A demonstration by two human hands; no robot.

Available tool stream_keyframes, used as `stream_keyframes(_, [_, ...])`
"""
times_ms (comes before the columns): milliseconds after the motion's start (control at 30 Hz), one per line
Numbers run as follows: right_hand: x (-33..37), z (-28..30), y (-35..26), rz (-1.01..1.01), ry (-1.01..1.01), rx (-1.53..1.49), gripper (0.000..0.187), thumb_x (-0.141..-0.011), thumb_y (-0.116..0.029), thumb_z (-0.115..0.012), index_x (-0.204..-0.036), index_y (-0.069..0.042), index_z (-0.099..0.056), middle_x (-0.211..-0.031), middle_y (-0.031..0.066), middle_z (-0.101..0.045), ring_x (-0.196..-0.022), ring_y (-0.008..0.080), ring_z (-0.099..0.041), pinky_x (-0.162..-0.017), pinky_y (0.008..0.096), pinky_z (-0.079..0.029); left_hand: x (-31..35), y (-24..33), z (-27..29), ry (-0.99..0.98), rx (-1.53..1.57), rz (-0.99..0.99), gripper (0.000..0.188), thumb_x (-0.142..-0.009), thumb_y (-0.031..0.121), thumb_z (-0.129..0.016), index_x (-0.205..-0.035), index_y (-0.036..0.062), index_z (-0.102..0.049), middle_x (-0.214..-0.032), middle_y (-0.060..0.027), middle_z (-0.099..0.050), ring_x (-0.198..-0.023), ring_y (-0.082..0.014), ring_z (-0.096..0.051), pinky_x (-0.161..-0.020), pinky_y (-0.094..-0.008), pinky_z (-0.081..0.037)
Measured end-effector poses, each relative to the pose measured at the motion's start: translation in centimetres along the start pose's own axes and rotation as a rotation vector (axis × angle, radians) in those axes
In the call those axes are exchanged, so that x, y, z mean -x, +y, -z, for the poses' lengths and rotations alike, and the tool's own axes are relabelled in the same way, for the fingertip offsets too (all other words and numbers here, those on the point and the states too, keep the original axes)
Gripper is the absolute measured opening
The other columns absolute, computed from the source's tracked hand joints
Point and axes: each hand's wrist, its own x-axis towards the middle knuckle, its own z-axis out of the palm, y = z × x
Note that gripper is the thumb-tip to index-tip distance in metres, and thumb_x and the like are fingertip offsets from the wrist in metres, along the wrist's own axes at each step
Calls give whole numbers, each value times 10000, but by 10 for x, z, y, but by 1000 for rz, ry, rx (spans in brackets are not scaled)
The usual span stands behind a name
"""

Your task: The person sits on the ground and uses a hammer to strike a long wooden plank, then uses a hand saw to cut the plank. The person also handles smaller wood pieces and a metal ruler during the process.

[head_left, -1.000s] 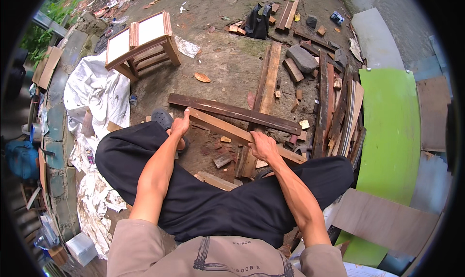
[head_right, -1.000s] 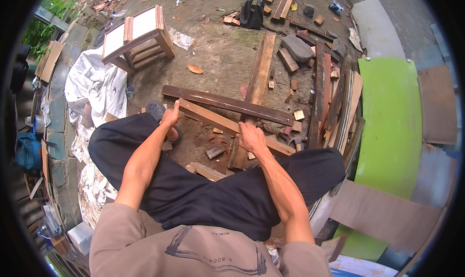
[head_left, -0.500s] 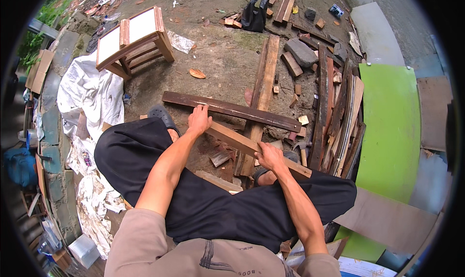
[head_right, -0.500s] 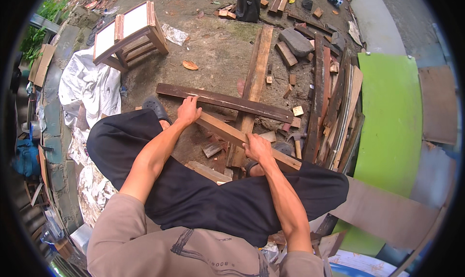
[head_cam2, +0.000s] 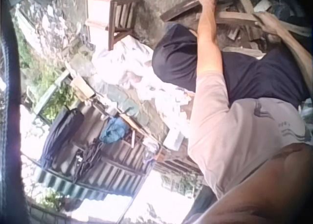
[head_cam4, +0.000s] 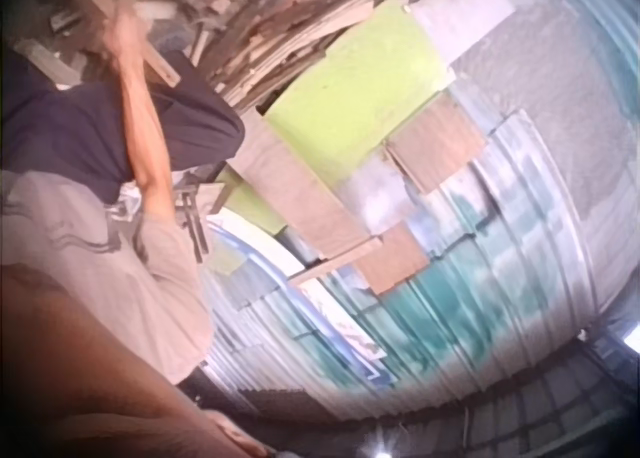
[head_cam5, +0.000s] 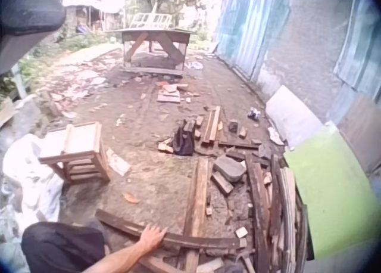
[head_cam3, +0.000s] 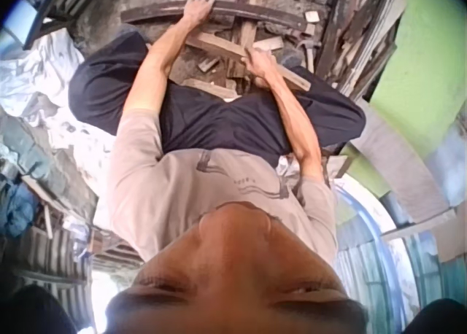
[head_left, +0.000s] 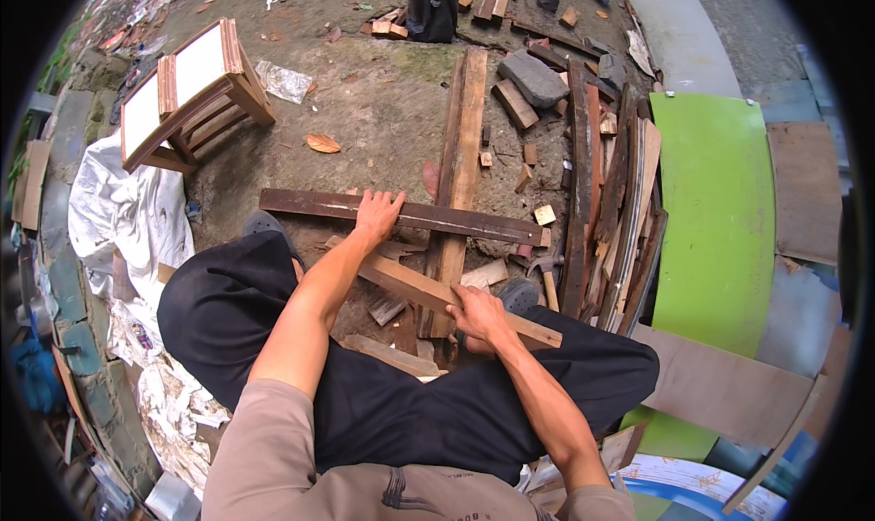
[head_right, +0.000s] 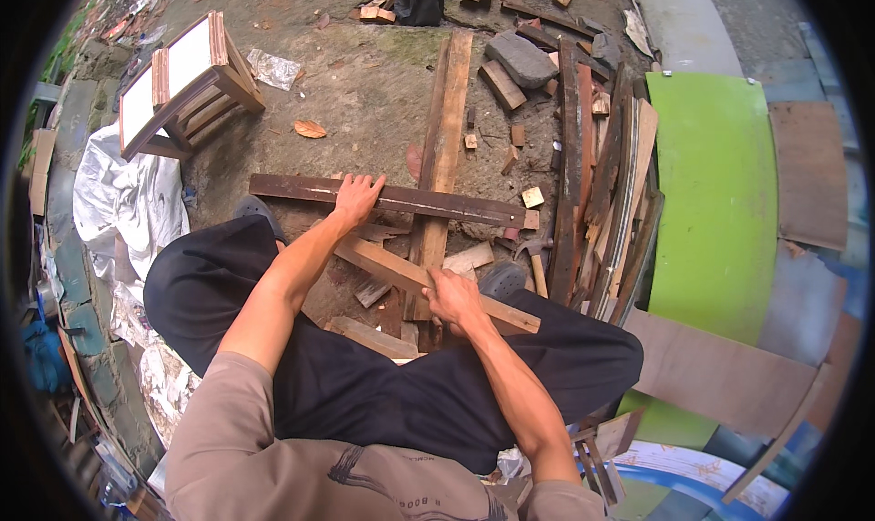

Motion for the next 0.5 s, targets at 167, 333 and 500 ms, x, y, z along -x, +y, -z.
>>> stream_keyframes(167, [-17, 5, -8, -65, -16, -87, 484, -886, -302, -637, -1297, -55, -571, -1169, 221, -655, -1080, 401, -628, -917, 487, -498, -18, -15, 6, -70, 118, -16, 385, -770, 93, -691, -1145, 110, -606, -1124, -127, -637, -1093, -313, -627, -878, -477, -509])
stream_keyframes(333, [-38, 6, -7, -142, -68, -193, 492, -891, -311, -633, -1307, -55, -579, -1176, 245, -653, -1106, 410, -618, -940, 492, -487, -23, -28, 55, 85, 139, -25, 542, -684, 104, -736, -1210, 147, -616, -1087, -104, -643, -1059, -316, -628, -869, -450, -534])
stream_keyframes(500, [-60, -15, -12, -203, 8, -465, 526, -888, -335, -639, -1309, -26, -585, -1182, 262, -654, -1139, 387, -620, -991, 443, -463, -25, -38, 108, 306, 223, 25, 608, -659, 97, -745, -1248, 148, -603, -1063, -106, -633, -1040, -324, -614, -880, -442, -519])
